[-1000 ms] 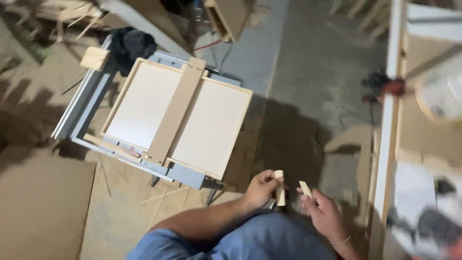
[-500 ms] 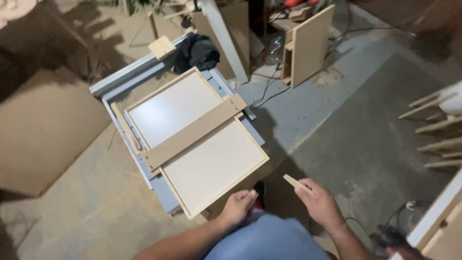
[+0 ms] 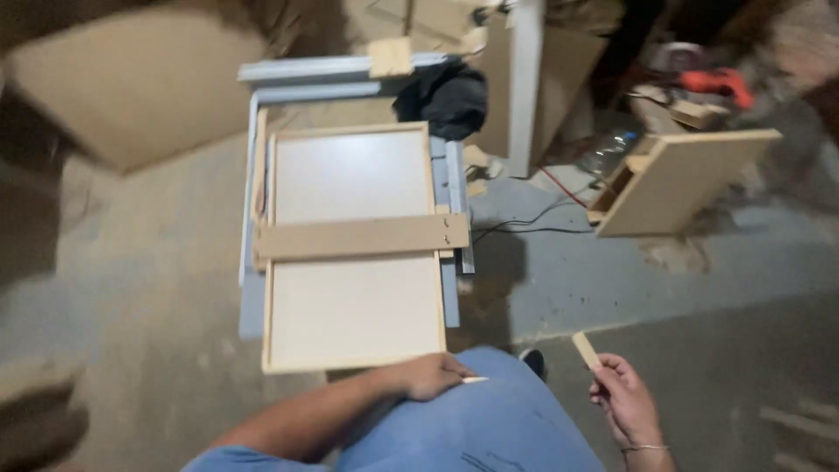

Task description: Assembling wooden frames by drilling screws, positioning components, and applying wood glue.

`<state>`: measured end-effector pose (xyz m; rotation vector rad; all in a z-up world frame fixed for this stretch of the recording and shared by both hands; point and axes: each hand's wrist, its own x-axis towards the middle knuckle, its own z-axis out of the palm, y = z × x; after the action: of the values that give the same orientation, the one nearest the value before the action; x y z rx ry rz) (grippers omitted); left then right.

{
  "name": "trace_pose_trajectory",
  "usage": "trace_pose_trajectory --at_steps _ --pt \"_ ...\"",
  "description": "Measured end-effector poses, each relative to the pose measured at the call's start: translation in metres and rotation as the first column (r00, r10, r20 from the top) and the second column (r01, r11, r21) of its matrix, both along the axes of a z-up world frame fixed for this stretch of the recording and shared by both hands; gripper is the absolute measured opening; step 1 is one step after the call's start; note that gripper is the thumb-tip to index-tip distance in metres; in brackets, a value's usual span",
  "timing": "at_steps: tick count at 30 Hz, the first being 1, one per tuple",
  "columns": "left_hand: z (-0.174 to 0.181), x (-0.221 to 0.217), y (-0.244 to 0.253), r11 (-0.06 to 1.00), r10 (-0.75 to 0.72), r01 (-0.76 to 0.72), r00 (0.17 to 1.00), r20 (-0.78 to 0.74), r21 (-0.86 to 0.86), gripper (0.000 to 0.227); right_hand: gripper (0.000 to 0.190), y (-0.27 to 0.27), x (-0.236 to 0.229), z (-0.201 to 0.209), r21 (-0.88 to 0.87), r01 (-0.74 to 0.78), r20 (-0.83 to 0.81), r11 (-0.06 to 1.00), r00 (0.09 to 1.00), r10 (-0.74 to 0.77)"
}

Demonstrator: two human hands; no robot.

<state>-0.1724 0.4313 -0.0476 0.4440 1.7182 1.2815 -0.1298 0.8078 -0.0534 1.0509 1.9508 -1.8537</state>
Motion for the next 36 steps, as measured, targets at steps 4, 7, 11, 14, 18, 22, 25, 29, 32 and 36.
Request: trace_pose_trajectory --at_steps 4,7,11,14,18,22,25,29,32,36 --pt "0.043 -0.003 0.024 0.981 -0.044 0.065 0.992 0.122 -0.181 0.048 0.020 0.083 -0.057 -0.083 -0.132 -0.148 0.031 0.980 0.988 0.153" --pt "0.058 0.015 0.054 0.967 0.109 -0.065 0.979 0.173 -0.245 0.056 0.026 0.120 -0.112 -0.111 -0.183 -0.277 0.003 0.943 0.959 0.282" --pt "0.026 0.051 0.080 0.801 0.597 -0.584 0.763 0.246 -0.134 0.052 0.024 0.129 -0.204 -0.114 -0.252 -0.482 -0.130 0.839 0.876 0.464" --pt "0.023 0.049 0.095 0.496 0.849 -0.831 0.403 0.342 -0.253 0.028 0.016 0.094 -0.271 -0.081 -0.249 -0.529 -0.145 0.811 0.849 0.509" --pt "-0.055 0.045 0.112 0.452 0.873 -0.885 0.413 0.258 -0.114 0.025 0.010 0.041 -0.345 -0.079 -0.235 -0.666 -0.201 0.708 0.746 0.635" --pt "-0.052 0.028 0.116 0.407 0.881 -0.911 0.375 0.287 -0.060 0.029 0.019 -0.031 -0.373 -0.025 -0.178 -0.776 -0.197 0.605 0.631 0.751" --pt "-0.064 0.009 0.109 0.188 0.946 -0.972 0.140 0.294 -0.140 0.032 0.023 -0.089 -0.382 0.030 -0.034 -0.798 -0.101 0.602 0.602 0.792" --pt "-0.095 -0.019 0.125 -0.374 0.825 -0.907 -0.421 0.376 -0.194 0.035 0.042 -0.130 -0.455 -0.078 -0.077 -0.821 -0.226 0.565 0.567 0.792" --pt "-0.149 -0.043 0.148 -0.630 0.684 -0.752 -0.656 0.320 -0.194 0.045 0.045 -0.180 -0.502 -0.131 0.012 -0.863 -0.225 0.506 0.490 0.842" --pt "-0.163 -0.074 0.170 -0.794 0.532 -0.548 -0.836 0.134 -0.262 0.051 0.044 -0.228 -0.526 -0.146 -0.050 -0.917 -0.202 0.395 0.396 0.896"
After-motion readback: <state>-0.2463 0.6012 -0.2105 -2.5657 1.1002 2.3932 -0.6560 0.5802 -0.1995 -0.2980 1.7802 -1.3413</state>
